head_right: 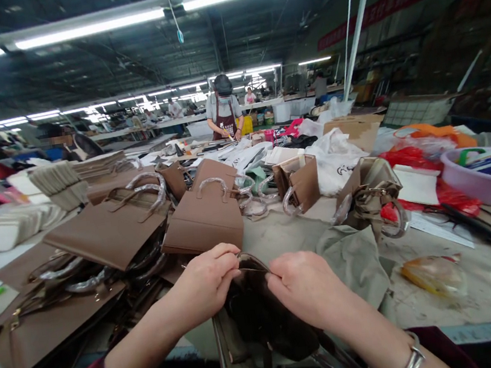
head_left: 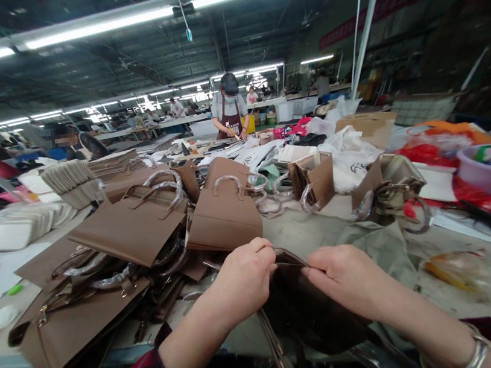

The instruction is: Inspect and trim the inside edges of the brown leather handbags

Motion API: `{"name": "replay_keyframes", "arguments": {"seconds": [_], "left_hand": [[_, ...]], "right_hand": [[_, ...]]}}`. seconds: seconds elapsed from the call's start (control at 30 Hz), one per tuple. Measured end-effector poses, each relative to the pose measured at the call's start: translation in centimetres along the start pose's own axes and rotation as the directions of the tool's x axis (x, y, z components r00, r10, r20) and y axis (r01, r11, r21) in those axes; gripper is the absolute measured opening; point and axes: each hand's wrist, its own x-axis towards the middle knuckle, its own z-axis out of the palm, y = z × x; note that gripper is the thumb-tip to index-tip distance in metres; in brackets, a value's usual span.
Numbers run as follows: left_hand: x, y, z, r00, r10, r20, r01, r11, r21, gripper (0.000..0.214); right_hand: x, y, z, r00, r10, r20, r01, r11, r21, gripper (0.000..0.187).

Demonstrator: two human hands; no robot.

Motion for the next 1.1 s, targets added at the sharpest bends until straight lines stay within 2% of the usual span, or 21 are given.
{"name": "replay_keyframes", "arguments": {"seconds": [0.2,0.53,0.67,0.8,1.1], "left_hand": [[0.5,0.8,-0.6,0.99,0.14,0.01,-0.141,0.989,0.047,0.018],[1.7,0.4,0.2,0.993,0.095,0.072,-0.099,0.994,0.052,0.013],[2.0,0.6,0.1,0.989,0.099,0.112,-0.101,0.995,0.013,0.017],[2.2,0.5,0.3,0.991,0.092,0.095,-0.095,0.995,0.037,0.024],[2.2,0.1,1.2,1.0,0.006,0.014,-0.006,1.0,0.018,0.022]], "right_hand": [[-0.4,0.4,0.4,1.0,0.019,-0.019,-0.018,0.998,0.055,0.031],[-0.5,0.4,0.5,1.0,0.011,-0.007,-0.01,0.998,0.062,0.03],[-0.5,0.6,0.4,1.0,0.001,0.008,-0.002,0.993,0.116,0.029],[0.0,0.6,0.3,1.0,0.006,0.002,-0.006,0.997,0.078,0.031],[1.8,-0.4,-0.4,0.997,0.063,0.052,-0.063,0.998,-0.009,0.036]]}}
